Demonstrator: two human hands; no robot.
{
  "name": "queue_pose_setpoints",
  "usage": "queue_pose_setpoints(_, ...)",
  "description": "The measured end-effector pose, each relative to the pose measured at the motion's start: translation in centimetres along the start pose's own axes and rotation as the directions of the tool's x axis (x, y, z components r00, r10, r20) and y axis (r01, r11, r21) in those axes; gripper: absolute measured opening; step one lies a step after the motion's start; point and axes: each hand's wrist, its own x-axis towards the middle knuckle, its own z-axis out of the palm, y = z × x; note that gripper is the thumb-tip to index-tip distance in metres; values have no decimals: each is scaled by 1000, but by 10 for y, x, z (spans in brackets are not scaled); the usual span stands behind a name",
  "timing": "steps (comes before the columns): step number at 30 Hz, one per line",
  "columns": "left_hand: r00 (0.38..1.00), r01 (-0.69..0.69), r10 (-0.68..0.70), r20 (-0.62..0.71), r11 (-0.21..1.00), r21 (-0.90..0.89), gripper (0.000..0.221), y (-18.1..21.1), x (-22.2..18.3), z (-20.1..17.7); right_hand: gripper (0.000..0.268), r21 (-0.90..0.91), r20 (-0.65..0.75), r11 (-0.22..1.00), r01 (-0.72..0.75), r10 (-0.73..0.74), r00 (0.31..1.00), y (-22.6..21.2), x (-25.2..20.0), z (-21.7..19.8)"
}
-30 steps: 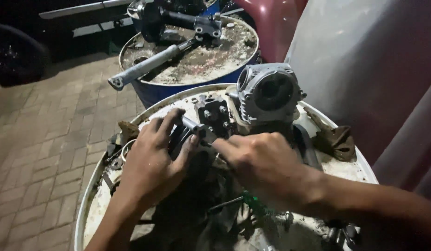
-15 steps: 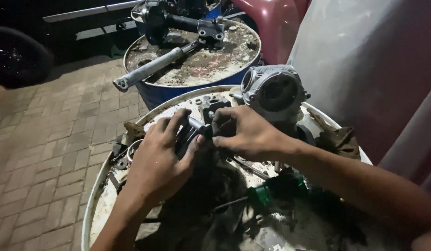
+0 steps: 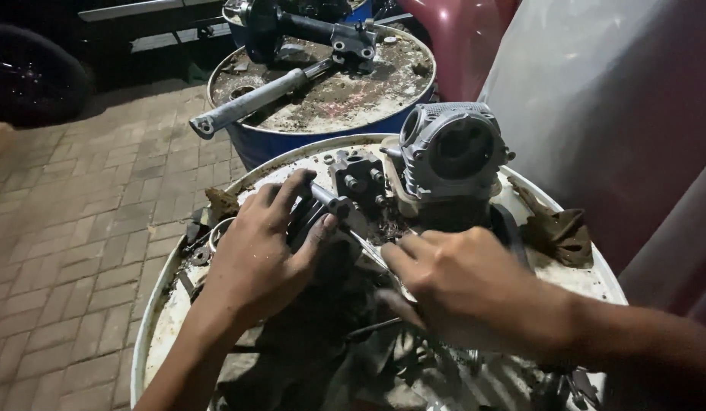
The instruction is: Final inspection and cleaning of engine components using a screwdriver and wire brush on a barrel workbench.
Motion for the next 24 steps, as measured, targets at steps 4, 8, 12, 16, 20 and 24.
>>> queue_pose_setpoints(4,999,29,-30,31,999,22,76,0,1,1,9,-213,-321,968,135,-199,926,-1,5,17)
queue_pose_setpoints(8,999,12,-13,36,999,30,75,-1,1,1,14,-372,-446,915,158,-325,834,1,9,22)
queue_pose_setpoints(12,999,23,-24,45,1000,13,75,1,1,-1,14,-383,-395,901,205,-360,845,2,14,21)
queue_pose_setpoints(16,999,-20,21,27,999,-42,73,0,0,2,9,-111,-348,963,246,-270,898,9,33,35)
queue_pose_setpoints(20,993,-99,97,-60,995,-32,71,-1,-1,6,20,-69,-364,970,232,-241,900,14,47,47)
queue_pose_setpoints(24,993,-114,115,-36,993,18,72,-4,0,8,10,-68,-408,970,234,-241,881,20,51,55)
